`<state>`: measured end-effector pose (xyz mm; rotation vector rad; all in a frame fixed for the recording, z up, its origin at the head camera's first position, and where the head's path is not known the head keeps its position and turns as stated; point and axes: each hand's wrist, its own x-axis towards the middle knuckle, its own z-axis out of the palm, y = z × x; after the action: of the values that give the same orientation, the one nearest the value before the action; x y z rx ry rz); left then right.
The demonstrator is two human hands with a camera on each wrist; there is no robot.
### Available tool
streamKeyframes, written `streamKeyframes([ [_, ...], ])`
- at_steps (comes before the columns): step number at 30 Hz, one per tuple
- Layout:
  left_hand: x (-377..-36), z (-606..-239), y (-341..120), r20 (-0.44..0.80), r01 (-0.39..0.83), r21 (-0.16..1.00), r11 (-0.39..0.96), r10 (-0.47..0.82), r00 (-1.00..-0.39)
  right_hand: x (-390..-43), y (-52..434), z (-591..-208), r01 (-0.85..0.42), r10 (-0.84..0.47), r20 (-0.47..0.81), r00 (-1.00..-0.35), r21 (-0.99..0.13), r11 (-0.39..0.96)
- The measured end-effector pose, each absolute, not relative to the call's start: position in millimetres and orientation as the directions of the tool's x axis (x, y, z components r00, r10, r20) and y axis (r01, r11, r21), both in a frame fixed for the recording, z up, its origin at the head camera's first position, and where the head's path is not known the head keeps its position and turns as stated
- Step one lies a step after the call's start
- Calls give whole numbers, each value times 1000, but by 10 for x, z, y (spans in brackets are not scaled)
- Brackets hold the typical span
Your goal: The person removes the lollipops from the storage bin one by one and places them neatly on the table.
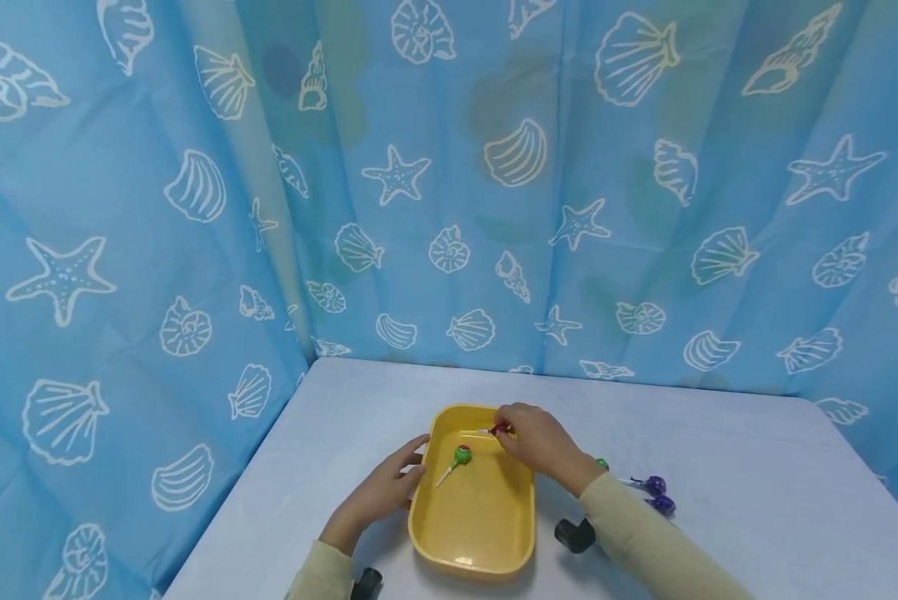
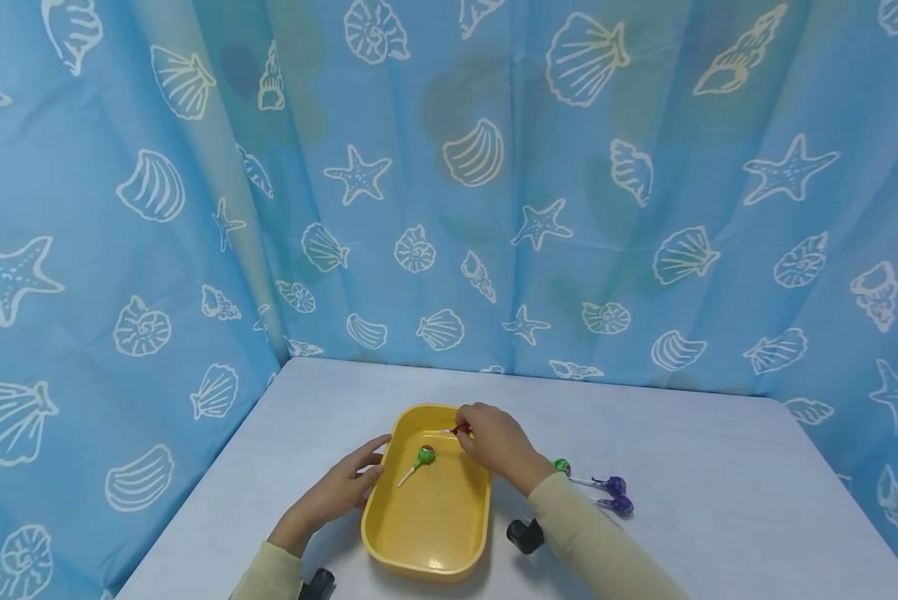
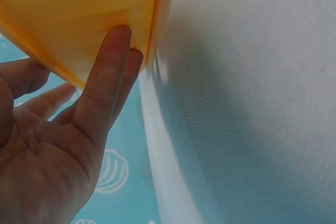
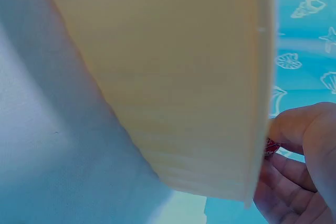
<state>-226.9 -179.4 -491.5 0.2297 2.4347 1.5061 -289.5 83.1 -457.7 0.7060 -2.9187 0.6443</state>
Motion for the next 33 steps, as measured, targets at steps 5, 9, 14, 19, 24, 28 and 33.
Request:
streamKeyframes([
  [5, -2260, -4904, -1793, -155, -20, 895, 446, 269, -951, -2822, 874, -4536, -429, -392, 174, -903, -421, 799],
  [9, -2248, -4907, -1813, -156, -20, 905, 424, 289, -945, -2780, 906, -4566, -428, -381, 196, -904, -443, 787],
  [14, -2243, -4912, -1830, -140, -6, 919, 395, 311, -940, -2721, 949, -4566, -452, -371, 261, -891, -452, 769],
  [19, -2252, -4906, -1832, -120, 17, 922, 388, 327, -937, -2636, 1010, -4538, -461, -347, 313, -884, -463, 757],
  [24, -2258, -4919, -1827, -128, 7, 918, 396, 314, -941, -2571, 1077, -4537, -459, -332, 332, -883, -462, 758],
  [28, -2266, -4920, -1827, -133, 2, 914, 405, 307, -942, -2529, 1151, -4536, -474, -338, 348, -874, -462, 750],
  [33, -2272, -4915, -1823, -134, 2, 912, 409, 303, -944, -2481, 1253, -4539, -502, -339, 394, -854, -457, 734],
])
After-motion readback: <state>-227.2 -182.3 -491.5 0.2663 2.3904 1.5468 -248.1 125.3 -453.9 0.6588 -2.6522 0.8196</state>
